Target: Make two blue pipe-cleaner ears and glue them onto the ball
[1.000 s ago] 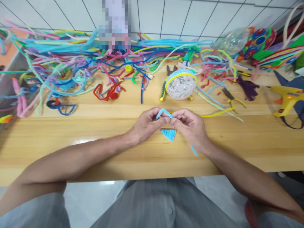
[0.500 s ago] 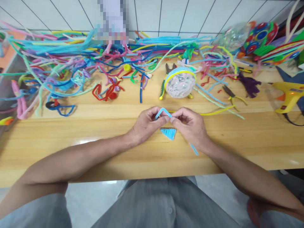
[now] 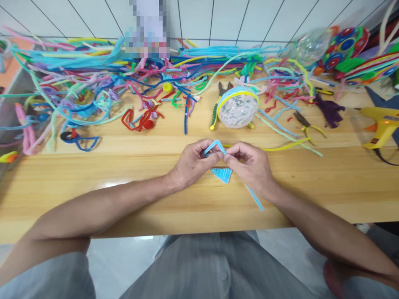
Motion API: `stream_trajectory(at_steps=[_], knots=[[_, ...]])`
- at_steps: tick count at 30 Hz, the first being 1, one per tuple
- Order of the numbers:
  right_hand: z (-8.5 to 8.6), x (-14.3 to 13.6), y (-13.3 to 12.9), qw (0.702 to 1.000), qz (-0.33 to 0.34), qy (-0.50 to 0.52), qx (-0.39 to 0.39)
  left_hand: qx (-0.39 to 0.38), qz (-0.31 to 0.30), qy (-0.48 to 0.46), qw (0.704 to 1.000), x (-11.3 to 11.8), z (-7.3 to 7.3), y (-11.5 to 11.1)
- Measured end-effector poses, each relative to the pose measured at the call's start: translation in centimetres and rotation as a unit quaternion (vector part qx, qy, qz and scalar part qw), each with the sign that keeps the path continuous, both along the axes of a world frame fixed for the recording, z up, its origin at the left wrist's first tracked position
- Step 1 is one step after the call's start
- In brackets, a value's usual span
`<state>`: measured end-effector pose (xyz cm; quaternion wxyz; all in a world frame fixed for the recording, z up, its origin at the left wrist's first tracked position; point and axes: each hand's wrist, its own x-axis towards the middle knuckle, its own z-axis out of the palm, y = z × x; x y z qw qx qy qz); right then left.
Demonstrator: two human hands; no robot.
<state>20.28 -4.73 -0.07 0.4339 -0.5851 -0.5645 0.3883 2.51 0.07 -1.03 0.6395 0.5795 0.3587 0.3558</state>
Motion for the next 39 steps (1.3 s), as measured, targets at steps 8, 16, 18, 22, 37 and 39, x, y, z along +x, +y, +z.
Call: stream_trajectory(at_steps=[8,16,18,22,37,39], knots=[[0.1,0.0,0.0,1.0,0.004,0.01,-0.013,-0.016,0.002,0.015,1.0,0.0,-0.1,0.0],[0.0,-0.1,0.0,0.998,0.005,0.033,-0.045,-0.025,0.014,0.035,0.999,0.1,0.2,0.2],[0.0,-0.1,0.0,0.998,0.007,0.039,-0.053,-0.023,0.02,0.037,0.999,0.2,0.3,0.2],[0.2,-0.2,-0.1,0.997,0.008,0.05,-0.063,-0.01,0.039,0.047,0.998,0.2,0.4,0.0],[0.4,0.8,0.1,0.997,0.034,0.058,-0.029,-0.001,0.045,0.041,0.998,-0.1,1.1,0.5],[0.1,0.8,0.0,0.999,0.028,0.026,0.01,-0.038,0.034,0.034,0.998,0.0,1.3,0.5]])
